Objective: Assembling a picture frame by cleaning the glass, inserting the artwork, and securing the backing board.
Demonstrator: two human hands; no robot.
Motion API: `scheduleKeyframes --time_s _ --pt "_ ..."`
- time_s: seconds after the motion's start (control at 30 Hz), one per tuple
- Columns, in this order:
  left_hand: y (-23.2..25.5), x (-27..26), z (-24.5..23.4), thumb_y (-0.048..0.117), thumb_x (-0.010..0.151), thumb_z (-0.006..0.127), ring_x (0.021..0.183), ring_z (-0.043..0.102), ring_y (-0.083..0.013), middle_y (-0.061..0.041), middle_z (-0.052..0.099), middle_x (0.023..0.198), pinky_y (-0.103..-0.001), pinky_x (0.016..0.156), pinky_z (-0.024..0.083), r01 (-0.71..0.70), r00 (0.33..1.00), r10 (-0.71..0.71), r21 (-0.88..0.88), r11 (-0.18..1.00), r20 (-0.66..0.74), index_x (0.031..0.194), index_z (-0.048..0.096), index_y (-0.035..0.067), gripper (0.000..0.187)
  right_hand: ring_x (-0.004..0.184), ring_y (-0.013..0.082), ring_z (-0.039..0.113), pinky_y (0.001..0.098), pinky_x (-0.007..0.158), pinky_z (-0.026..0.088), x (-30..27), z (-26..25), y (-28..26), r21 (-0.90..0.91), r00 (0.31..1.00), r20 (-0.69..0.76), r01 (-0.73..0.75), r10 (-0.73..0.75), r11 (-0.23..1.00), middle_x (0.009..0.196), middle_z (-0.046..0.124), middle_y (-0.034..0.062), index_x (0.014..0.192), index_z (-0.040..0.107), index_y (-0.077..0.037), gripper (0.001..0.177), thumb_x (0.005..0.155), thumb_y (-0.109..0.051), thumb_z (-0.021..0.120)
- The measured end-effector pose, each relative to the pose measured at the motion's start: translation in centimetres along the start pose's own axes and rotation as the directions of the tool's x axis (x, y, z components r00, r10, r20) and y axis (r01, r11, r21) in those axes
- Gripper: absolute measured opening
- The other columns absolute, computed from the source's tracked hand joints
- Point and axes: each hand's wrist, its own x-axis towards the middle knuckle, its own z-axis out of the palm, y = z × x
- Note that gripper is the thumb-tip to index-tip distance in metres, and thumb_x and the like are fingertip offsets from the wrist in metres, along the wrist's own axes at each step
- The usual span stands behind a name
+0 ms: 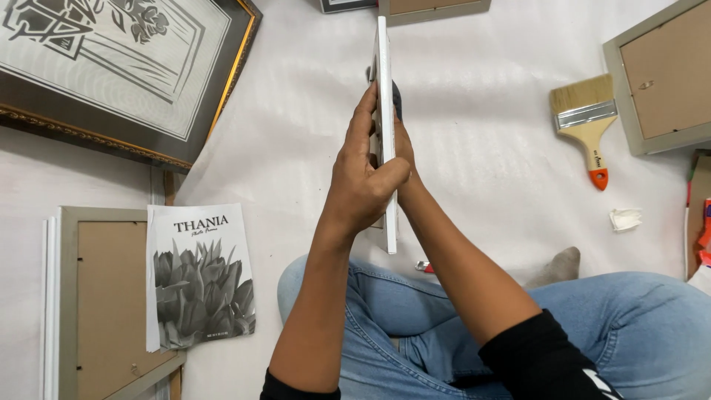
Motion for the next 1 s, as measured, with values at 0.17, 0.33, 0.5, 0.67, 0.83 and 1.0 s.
scheduleKeyframes --time_s 0.17,0.33,0.5,0.67,0.83,1.0 --pt "0.1 0.0 -0.1 0.016 0.064 0.056 0.143 0.033 -0.0626 -0.035 0.032 0.159 -0.074 0.107 0.030 -0.012 1.000 0.012 -0.003 1.000 -0.009 0.163 0.025 0.006 0.104 0.089 0.0108 0.058 0.0324 0.089 0.049 6.1 -3.9 7.8 0.016 0.961 0.178 0.211 -0.211 0.977 0.101 0.063 0.0009 0.142 0.047 -0.009 0.048 0.110 -0.044 0.039" --pt "0.1 -0.1 0.6 0.016 0.067 0.057 0.146 0.029 -0.0623 -0.037 0.031 0.159 -0.075 0.111 0.026 -0.030 0.999 0.030 -0.002 1.000 -0.011 0.162 0.025 0.005 0.101 0.089 0.0155 0.061 0.0352 0.089 0.051 7.1 -4.2 7.5 -0.024 0.963 0.211 0.178 -0.169 0.984 0.102 0.064 0.0034 0.138 0.049 -0.004 0.049 0.108 -0.043 0.045" --pt "0.2 0.2 0.9 0.019 0.065 0.056 0.146 0.029 -0.0628 -0.033 0.033 0.160 -0.075 0.109 0.027 -0.006 1.000 0.006 0.009 1.000 -0.011 0.163 0.027 0.010 0.102 0.084 0.0257 0.073 0.0405 0.077 0.060 7.6 -4.4 4.6 -0.152 0.979 0.146 0.165 -0.142 0.975 0.096 0.069 0.0129 0.120 0.063 -0.006 0.049 0.102 -0.051 0.052" --pt "0.1 0.1 -0.3 0.014 0.064 0.056 0.118 0.050 -0.0456 -0.027 0.050 0.140 -0.053 0.088 0.042 0.002 1.000 -0.001 0.026 1.000 -0.017 0.160 0.029 0.010 0.100 0.073 0.0209 0.066 0.0358 0.065 0.057 2.5 -3.2 -2.0 -0.083 0.976 0.127 0.186 -0.175 0.979 0.085 0.063 0.0092 0.105 0.065 -0.008 0.043 0.101 -0.048 0.048" --pt "-0.2 0.2 -1.3 0.005 0.065 0.051 0.133 0.055 -0.0411 -0.024 0.049 0.152 -0.042 0.093 0.059 -0.072 0.997 0.071 -0.055 0.996 -0.014 0.155 0.030 0.005 0.093 0.079 0.0138 0.053 0.0308 0.074 0.047 -4.2 -1.2 -5.1 0.225 0.915 0.216 0.293 -0.341 0.929 0.090 0.057 0.0051 0.106 0.060 -0.004 0.040 0.102 -0.041 0.045" --pt "-0.3 -0.2 -2.1 0.009 0.070 0.052 0.129 0.057 -0.0403 -0.022 0.056 0.140 -0.054 0.120 0.036 -0.140 0.990 0.138 -0.090 0.986 -0.032 0.155 0.034 0.004 0.087 0.116 0.0222 0.056 0.0390 0.105 0.043 -7.8 -1.3 2.2 0.247 0.966 0.165 0.153 -0.197 0.957 0.128 0.059 0.0186 0.136 0.049 0.003 0.059 0.104 -0.043 0.033"
